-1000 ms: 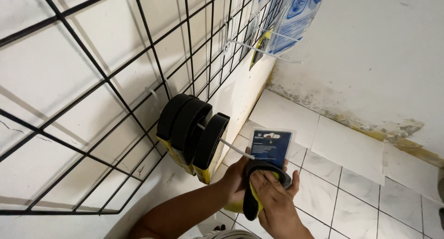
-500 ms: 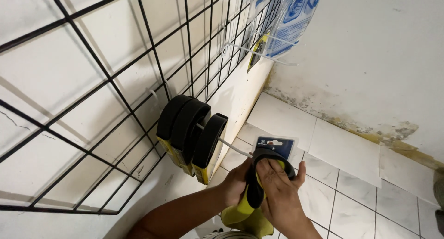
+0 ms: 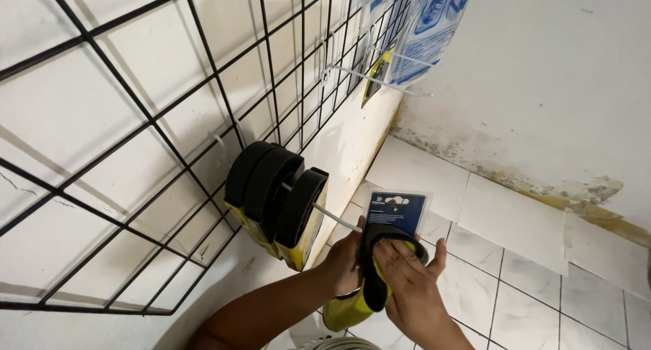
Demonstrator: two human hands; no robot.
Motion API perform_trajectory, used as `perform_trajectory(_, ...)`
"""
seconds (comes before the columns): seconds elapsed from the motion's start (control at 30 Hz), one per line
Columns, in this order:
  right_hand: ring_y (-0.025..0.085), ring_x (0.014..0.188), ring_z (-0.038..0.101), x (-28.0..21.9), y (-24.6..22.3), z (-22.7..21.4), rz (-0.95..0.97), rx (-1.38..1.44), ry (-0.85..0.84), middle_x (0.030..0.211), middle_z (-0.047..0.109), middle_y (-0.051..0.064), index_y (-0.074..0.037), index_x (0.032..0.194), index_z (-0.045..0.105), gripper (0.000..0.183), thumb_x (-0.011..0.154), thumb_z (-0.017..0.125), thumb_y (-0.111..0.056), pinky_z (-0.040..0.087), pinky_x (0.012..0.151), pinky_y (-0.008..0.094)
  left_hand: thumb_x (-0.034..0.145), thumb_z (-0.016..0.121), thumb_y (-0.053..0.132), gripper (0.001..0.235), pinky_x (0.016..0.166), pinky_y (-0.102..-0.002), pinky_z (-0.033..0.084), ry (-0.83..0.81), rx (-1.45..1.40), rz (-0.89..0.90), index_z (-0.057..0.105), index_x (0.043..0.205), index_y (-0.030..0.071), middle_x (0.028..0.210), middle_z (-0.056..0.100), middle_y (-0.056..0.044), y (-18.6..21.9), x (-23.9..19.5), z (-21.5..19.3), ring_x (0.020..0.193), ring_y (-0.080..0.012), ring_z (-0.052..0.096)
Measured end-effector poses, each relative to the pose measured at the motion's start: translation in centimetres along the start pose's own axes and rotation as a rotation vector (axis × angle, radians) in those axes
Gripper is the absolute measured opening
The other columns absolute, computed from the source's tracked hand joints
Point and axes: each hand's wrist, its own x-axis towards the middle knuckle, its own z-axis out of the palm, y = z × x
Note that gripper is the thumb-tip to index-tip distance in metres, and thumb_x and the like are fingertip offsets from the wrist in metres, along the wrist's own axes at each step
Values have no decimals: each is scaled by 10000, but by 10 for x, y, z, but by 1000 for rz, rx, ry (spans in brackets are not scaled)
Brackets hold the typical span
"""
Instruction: The person wipes the front and back of a packaged motorcycle chain with a yellow cloth, then picks up a packaged LED bulb and wipes its front and back surfaces. The person holds the items with both hands and rotates them to access different sides while cleaning.
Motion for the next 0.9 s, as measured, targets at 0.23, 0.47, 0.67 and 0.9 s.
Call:
perform_trajectory(0.23,262,1286,559,12,-5,-12,32,-15,120,1298,642,134,6,1317,562,600,726,655,-45,-81,1183,672,944,458,643,795,1099,-419,373,105,95,-10,527,1468,48,1595,475,-168,-6,1,-4,1361,-274,462)
perform_trajectory(0.47,250,1350,497,-16,-9,7,-54,7,18,1354,629,131,-4,1367,555,727,648,601,-95,-115,1188,658,959,555,581,635,911,-318,465,124,-25,51,621,1200,-2,1239,665,-133,3,-26,6,1019,-194,579)
perform_trajectory(0.67,226,1299,546,-16,-16,-3,-54,12,14,1302,661,106,-27,1323,595,616,708,585,-39,-81,1175,673,1094,204,623,752,1021,-349,566,-575,153,220,481,1520,67,1377,652,-119,4,-35,6,1160,-213,680)
perform_trajectory(0.9,253,1300,561,4,-14,-33,21,-23,91,1303,658,135,2,1320,582,626,696,614,-38,-105,1183,690,932,493,607,756,1110,-435,388,26,57,19,527,1426,36,1476,587,-163,-2,-42,13,1300,-285,540)
